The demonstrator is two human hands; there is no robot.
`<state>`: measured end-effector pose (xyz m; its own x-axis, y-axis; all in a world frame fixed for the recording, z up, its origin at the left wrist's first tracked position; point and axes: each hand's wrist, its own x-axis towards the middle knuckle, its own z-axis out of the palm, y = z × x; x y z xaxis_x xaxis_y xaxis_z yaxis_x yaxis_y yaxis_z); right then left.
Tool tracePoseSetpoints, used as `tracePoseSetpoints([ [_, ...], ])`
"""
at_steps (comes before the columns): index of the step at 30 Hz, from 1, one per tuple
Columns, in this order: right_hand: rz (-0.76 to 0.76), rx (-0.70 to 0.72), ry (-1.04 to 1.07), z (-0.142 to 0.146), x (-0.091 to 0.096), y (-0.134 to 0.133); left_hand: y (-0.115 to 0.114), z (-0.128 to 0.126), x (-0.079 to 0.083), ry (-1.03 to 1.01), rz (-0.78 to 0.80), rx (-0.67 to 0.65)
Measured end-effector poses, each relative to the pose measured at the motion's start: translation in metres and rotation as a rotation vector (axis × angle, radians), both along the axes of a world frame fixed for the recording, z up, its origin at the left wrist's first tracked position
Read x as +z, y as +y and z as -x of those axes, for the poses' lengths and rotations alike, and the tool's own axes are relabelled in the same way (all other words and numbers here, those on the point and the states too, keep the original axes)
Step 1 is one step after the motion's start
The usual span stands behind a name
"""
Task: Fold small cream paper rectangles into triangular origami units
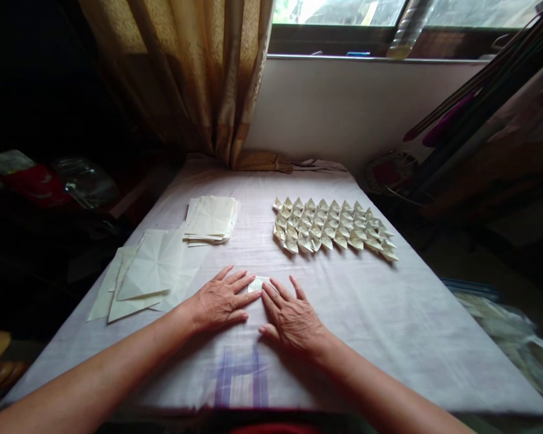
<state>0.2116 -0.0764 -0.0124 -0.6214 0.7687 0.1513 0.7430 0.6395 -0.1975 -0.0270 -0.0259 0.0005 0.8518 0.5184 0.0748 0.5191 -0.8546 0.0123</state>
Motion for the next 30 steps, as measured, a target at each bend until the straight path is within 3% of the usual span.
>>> tracePoseSetpoints([
  [8, 0.067, -0.09, -0.02, -0.02, -0.013, -0.005, -0.003, 0.006, -0.002, 0.02, 0.046, 0.052],
  [18, 0.127, -0.131, 0.006, -0.013, -0.009, -0.009, -0.036, 0.015, -0.015, -0.023, -0.081, 0.245],
  [24, 0.103, -0.139, 0.033, -0.011, -0.01, -0.009, -0.03, -0.013, -0.004, -0.156, -0.154, 0.301],
  [30, 0.158, -0.2, 0.062, -0.008, -0.009, -0.012, -0.004, -0.051, -0.003, -0.148, 0.077, 0.422],
])
